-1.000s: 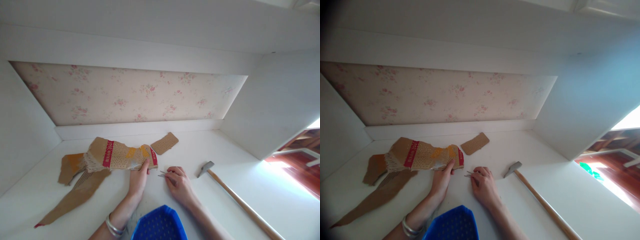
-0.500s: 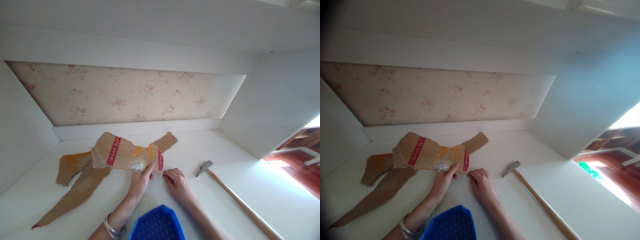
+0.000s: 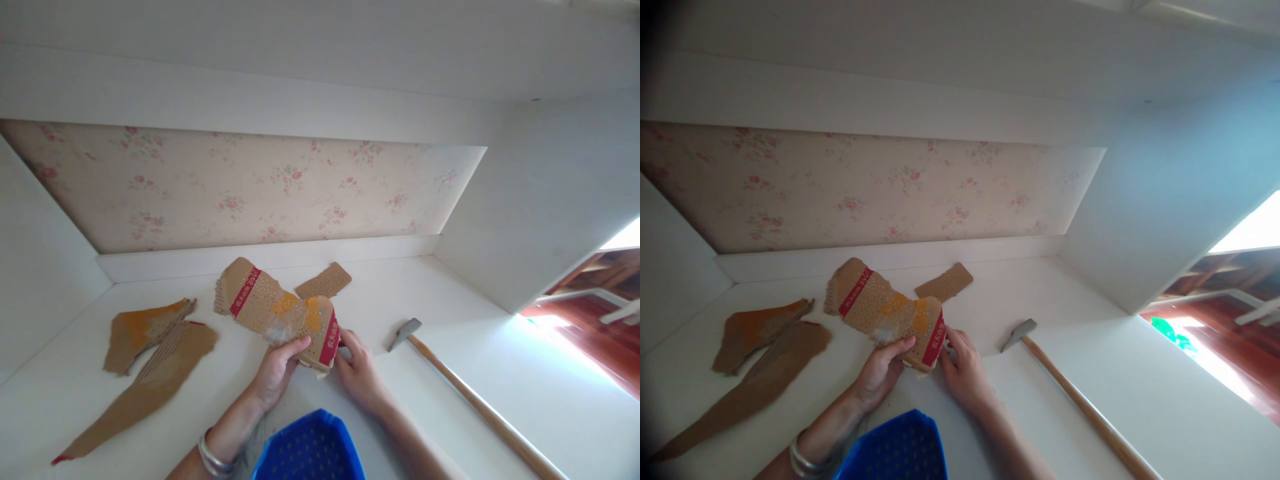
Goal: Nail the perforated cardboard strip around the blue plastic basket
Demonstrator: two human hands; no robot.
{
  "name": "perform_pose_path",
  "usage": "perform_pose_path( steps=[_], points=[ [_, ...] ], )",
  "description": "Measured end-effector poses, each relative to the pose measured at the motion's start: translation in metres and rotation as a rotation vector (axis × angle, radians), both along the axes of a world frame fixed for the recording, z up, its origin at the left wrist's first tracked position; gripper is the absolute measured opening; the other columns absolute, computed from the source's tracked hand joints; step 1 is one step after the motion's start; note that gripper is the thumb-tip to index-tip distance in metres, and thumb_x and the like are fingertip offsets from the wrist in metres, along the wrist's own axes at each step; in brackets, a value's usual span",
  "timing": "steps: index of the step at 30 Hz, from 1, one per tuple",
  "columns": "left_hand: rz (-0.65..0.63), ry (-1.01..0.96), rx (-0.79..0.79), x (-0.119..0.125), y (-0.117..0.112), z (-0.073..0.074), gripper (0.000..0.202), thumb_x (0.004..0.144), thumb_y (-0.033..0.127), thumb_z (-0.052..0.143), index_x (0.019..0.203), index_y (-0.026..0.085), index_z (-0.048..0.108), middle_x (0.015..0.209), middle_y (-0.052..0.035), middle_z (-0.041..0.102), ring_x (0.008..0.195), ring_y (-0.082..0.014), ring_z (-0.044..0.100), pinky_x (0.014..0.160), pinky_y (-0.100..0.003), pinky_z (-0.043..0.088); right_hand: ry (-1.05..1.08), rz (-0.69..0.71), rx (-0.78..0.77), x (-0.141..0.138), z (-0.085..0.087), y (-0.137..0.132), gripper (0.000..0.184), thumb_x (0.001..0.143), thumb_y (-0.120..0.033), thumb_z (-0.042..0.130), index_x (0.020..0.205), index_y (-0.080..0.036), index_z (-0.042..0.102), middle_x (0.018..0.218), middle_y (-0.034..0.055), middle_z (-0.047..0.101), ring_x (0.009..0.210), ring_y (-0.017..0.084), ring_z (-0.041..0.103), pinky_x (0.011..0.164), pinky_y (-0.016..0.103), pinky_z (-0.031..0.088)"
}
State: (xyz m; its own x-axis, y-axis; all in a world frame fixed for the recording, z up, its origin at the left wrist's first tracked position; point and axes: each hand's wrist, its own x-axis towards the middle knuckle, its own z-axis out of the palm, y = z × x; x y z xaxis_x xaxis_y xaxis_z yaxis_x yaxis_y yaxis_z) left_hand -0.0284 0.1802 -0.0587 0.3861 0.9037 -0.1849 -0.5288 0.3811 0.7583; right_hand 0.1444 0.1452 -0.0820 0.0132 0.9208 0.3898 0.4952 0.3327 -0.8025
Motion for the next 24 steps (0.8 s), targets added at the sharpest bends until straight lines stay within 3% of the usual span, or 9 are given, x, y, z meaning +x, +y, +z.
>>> perform_pose_path(
  steps=[5,8,12,17,20,24],
  points=[
    [-0.015,-0.020,-0.033,-0.002,0.003,0.002,0.036,0.069,0.023,0.079,0.102,0.009,0.071,0.101,-0.0135,0.075,0.102,-0.0304,0.068,0.092,-0.039,0.051,0.071,0.055,-0.050,-0.002,0.005,-0.003,0.013,0.095,-0.024,0.049,0.100,-0.021,0.061,0.093,0.0035,0.070,0.083,0.017,0.065,0.075,0.028,0.054],
    [-0.027,-0.014,-0.038,-0.002,0.003,-0.001,0.032,0.070,0.023,0.077,0.098,0.008,0.072,0.098,-0.0140,0.076,0.097,-0.0299,0.070,0.088,-0.038,0.053,0.061,0.102,-0.048,-0.003,0.007,-0.004,0.016,0.097,-0.026,0.048,0.101,-0.021,0.063,0.089,0.0034,0.072,0.079,0.017,0.066,0.074,0.028,0.054],
    [-0.053,0.018,-0.060,-0.002,0.004,-0.005,0.030,0.069,0.022,0.076,0.095,0.009,0.072,0.092,-0.0132,0.076,0.090,-0.0296,0.072,0.083,-0.038,0.054,0.002,0.138,0.005,-0.002,0.008,-0.004,0.024,0.097,-0.026,0.045,0.095,-0.022,0.069,0.101,0.0074,0.069,0.093,0.019,0.064,0.084,0.031,0.052],
    [-0.006,-0.040,-0.063,-0.002,0.004,0.001,0.026,0.071,0.022,0.073,0.093,0.009,0.072,0.090,-0.0120,0.076,0.090,-0.0285,0.072,0.082,-0.037,0.054,-0.058,0.126,-0.001,-0.003,0.009,-0.004,0.020,0.096,-0.029,0.051,0.091,-0.023,0.070,0.087,0.0040,0.071,0.083,0.018,0.066,0.077,0.028,0.052],
    [0.068,-0.128,-0.167,-0.005,0.007,0.009,0.022,0.073,0.020,0.068,0.093,0.009,0.072,0.092,-0.0118,0.076,0.084,-0.0259,0.072,0.075,-0.035,0.055,-0.059,0.030,-0.012,-0.003,0.008,-0.003,0.018,0.096,-0.032,0.054,0.096,-0.024,0.070,0.094,0.0034,0.074,0.086,0.018,0.068,0.081,0.028,0.052],
    [0.265,-0.240,-0.268,-0.013,0.018,0.011,0.014,0.077,0.014,0.063,0.089,0.015,0.071,0.085,-0.0067,0.077,0.070,-0.0188,0.071,0.062,-0.029,0.052,-0.037,-0.247,-0.023,0.005,0.001,0.000,0.030,0.099,-0.039,0.045,0.100,-0.020,0.069,0.091,0.0073,0.075,0.083,0.021,0.069,0.074,0.031,0.055]
  ],
)
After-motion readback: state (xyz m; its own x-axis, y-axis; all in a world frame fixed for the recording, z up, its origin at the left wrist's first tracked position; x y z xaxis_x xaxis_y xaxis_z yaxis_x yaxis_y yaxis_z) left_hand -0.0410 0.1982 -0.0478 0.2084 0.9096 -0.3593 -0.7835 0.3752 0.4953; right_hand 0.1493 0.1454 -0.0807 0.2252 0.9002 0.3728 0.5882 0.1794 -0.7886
